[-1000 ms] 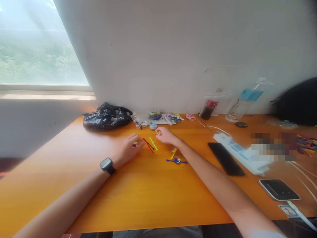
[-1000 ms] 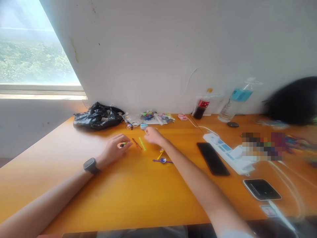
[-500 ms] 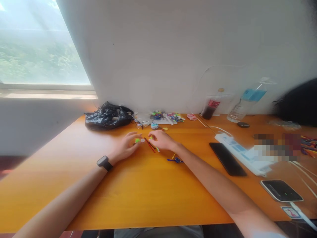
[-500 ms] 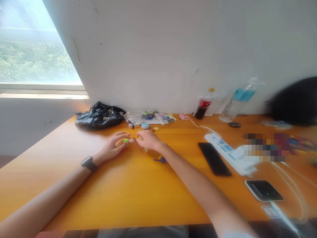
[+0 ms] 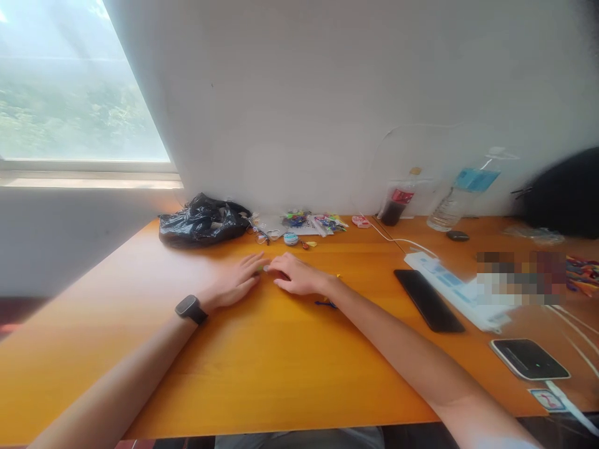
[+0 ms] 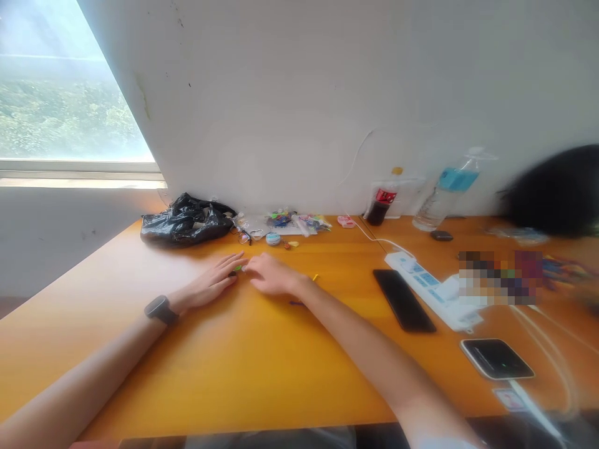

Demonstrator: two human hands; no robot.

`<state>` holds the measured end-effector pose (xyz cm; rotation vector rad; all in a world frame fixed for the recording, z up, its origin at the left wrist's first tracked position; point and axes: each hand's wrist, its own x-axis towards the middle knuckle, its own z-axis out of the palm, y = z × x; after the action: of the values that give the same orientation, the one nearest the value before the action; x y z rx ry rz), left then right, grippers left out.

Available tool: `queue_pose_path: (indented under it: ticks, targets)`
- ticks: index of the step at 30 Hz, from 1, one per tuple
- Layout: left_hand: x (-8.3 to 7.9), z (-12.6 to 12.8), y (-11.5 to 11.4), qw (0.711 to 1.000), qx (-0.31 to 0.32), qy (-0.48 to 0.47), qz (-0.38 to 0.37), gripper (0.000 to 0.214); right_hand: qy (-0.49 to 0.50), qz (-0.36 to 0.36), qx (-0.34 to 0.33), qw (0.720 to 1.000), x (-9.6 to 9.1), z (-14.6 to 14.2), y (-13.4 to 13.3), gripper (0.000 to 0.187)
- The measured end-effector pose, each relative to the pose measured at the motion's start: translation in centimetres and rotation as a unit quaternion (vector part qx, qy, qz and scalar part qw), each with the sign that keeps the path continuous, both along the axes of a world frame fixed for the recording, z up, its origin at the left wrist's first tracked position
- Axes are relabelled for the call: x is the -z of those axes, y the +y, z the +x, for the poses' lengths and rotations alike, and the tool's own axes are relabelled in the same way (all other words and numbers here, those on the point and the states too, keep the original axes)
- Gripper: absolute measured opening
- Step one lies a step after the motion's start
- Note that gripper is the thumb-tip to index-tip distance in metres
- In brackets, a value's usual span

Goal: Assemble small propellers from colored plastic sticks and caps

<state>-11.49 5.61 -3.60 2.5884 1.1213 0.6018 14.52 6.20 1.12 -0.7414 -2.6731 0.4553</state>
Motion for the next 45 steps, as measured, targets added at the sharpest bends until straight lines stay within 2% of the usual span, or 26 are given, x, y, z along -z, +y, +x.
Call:
queue_pose_path:
  ticks: [4,8,10,12,15,20,23,27,29,31,33,36,37,40,42,45]
  targets:
    - [0.8,-0.1,0.0,0.999,-0.023,0.043,-0.012,0.063,0.008,-0.033,0.006,0.999,-1.5,0.7,0.2,0.024]
    - [1.1,0.7,-0.9,0.997,-0.059,0.052,-0.002,0.07,-0.003,-0.13,0.062,0.99,-4.1,4.3,1.5,0.019]
    - [0.8,1.2,-1.4,0.997,-0.057,0.039,0.02,0.073,-0.065,-0.184,0.051,0.979,-5.3,6.6,2.3,0.019]
    - [0.3,1.6,-1.8,0.998,-0.029,0.032,0.035,0.07,-0.128,-0.234,0.043,0.963,-6.1,8.5,2.9,0.021]
    - [-0.2,1.7,-2.0,0.998,0.006,0.044,0.037,0.061,-0.189,-0.274,0.05,0.942,-6.2,9.7,3.3,0.029]
    - [0.1,1.6,-1.8,0.998,-0.017,0.047,0.033,0.063,-0.232,-0.287,0.099,0.924,-5.2,9.4,3.5,0.025]
    - [0.1,1.7,-1.8,0.999,-0.025,0.023,0.036,0.066,-0.202,-0.294,0.127,0.926,-5.0,9.8,3.9,0.025]
    - [-0.8,1.9,-1.8,0.996,-0.063,-0.051,0.039,0.059,-0.095,-0.287,0.102,0.948,-5.6,10.6,4.3,0.027]
    - [-1.4,2.1,-1.8,0.988,-0.082,-0.113,0.064,0.053,-0.013,-0.292,0.089,0.952,-5.9,10.3,4.3,0.029]
    - [-1.9,2.3,-2.0,0.976,-0.093,-0.168,0.107,0.047,0.086,-0.317,0.075,0.942,-5.8,9.2,4.1,0.029]
    - [-2.2,2.8,-2.2,0.965,-0.087,-0.195,0.152,0.043,0.189,-0.365,0.058,0.91,-5.2,7.3,3.6,0.03]
    - [-2.3,3.7,-2.9,0.958,-0.059,-0.199,0.196,0.04,0.324,-0.444,0.064,0.833,-3.3,3.6,2.5,0.036]
    - [-2.2,3.9,-3.1,0.958,-0.047,-0.199,0.202,0.04,0.344,-0.467,0.06,0.812,-2.7,2.4,2.1,0.038]
    - [-1.8,4.2,-3.5,0.958,-0.031,-0.214,0.187,0.038,0.354,-0.517,0.04,0.779,-1.0,-0.4,0.8,0.04]
    - [-1.5,4.1,-3.6,0.957,-0.038,-0.234,0.167,0.035,0.358,-0.522,0.048,0.773,-0.5,-1.4,0.3,0.036]
    - [-1.2,3.7,-3.4,0.954,-0.043,-0.242,0.171,0.03,0.345,-0.472,0.1,0.805,-0.5,-1.7,0.0,0.022]
